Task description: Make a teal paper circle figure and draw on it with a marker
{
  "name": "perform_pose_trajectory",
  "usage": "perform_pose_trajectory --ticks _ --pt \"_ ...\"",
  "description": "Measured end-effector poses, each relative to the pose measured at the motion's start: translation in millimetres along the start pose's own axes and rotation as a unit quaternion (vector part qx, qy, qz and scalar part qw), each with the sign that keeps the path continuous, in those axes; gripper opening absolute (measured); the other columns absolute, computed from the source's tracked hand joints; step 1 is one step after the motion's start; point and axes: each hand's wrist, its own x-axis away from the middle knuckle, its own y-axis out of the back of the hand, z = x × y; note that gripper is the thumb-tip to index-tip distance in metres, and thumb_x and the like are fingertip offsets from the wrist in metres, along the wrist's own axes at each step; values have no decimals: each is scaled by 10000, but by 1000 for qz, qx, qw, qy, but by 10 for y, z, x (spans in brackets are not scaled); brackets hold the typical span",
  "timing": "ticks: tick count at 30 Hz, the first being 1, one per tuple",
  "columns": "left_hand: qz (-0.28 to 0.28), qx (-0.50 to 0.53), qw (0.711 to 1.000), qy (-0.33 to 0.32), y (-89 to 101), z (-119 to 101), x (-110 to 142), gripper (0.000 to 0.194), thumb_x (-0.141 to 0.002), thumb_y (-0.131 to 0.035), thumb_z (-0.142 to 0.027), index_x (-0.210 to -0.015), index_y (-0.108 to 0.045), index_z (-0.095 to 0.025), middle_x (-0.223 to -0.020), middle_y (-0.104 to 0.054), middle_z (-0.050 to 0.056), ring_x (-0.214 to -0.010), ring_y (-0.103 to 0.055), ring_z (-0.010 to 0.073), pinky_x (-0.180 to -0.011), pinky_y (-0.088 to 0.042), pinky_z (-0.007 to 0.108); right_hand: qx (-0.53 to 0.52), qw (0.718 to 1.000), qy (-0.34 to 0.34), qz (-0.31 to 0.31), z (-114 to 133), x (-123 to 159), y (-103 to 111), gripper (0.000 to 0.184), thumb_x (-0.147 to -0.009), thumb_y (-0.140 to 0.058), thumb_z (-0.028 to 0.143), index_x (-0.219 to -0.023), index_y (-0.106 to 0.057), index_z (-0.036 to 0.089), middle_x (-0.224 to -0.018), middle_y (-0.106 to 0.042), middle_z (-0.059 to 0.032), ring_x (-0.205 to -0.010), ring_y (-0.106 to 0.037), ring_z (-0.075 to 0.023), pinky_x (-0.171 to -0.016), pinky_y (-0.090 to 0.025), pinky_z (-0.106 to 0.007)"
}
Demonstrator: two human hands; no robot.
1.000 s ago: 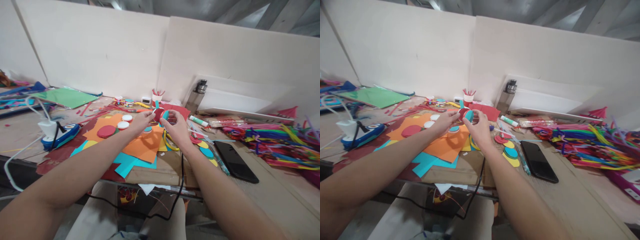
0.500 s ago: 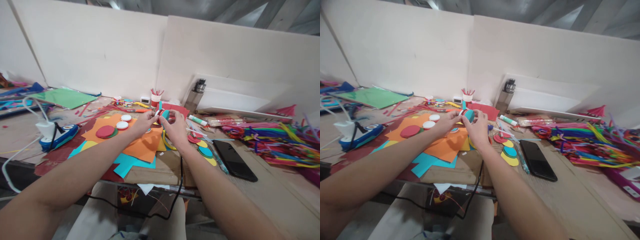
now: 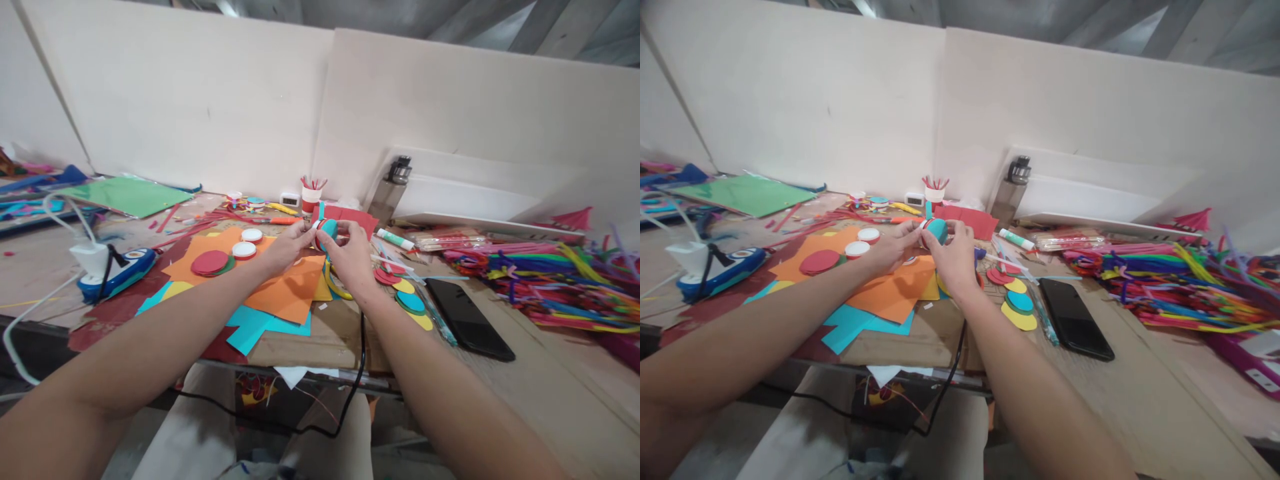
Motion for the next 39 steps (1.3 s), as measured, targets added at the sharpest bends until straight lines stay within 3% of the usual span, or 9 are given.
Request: perform_pose_trajectory --ticks 7,11,17,22,24,29,35,39 --pt "4 53 996 67 37 -4 -4 302 -770 -731 -398 -804 -564 -148 -763 -624 8 -745 -615 136 -836 -528 386 21 998 -18 57 -80 -82 46 364 -790 -627 534 -878 -614 181 -928 -649 -77 -889 -591 -212 -832 -467 -378" --pt "13 94 990 105 81 4 -44 272 -825 -670 -400 -894 -623 -142 -822 -686 49 -765 -647 160 -813 -528 359 -6 996 -27 88 -152 -137 57 267 -790 -631 451 -824 -615 186 -854 -657 -42 -803 -601 -181 -774 -486 -349" --pt "15 116 983 140 83 -20 -58 313 -912 -536 -426 -918 -647 -134 -850 -714 81 -738 -652 161 -718 -529 302 -38 993 -8 111 -117 -179 146 360 -828 -568 367 -1127 -604 169 -1107 -639 -103 -860 -610 -184 -760 -520 -361" --pt "28 122 983 137 115 -20 -65 377 -918 -502 -471 -941 -667 -133 -868 -720 90 -686 -637 147 -681 -518 283 -7 966 99 237 -59 -196 331 582 -802 -629 349 -1356 -472 265 -1364 -541 -86 -1088 -569 -245 -925 -475 -462" --pt "32 118 983 137 137 -9 -72 390 -916 -499 -485 -921 -667 -134 -822 -715 81 -649 -625 144 -672 -517 288 38 954 142 260 -66 -188 361 659 -770 -666 300 -1389 -443 278 -1409 -513 -81 -1168 -532 -276 -979 -431 -506" --pt "32 107 985 130 164 17 -81 369 -896 -532 -493 -883 -651 -144 -768 -698 58 -639 -621 140 -664 -505 280 116 946 199 229 -93 -164 343 682 -749 -682 221 -1391 -456 255 -1385 -537 -99 -1242 -474 -313 -1040 -352 -546" --pt "30 100 987 122 137 -9 -55 309 -876 -585 -454 -923 -651 -155 -840 -713 61 -700 -638 150 -668 -498 276 111 936 248 223 -73 -190 365 703 -746 -699 211 -1399 -445 266 -1348 -533 -106 -1265 -454 -310 -1057 -338 -532" --pt "27 99 988 111 137 -43 -39 271 -851 -634 -398 -972 -658 -157 -914 -715 66 -767 -643 158 -717 -516 297 85 941 238 225 -47 -193 396 691 -745 -674 176 -1392 -451 267 -1330 -486 -111 -1272 -441 -288 -1059 -363 -502"
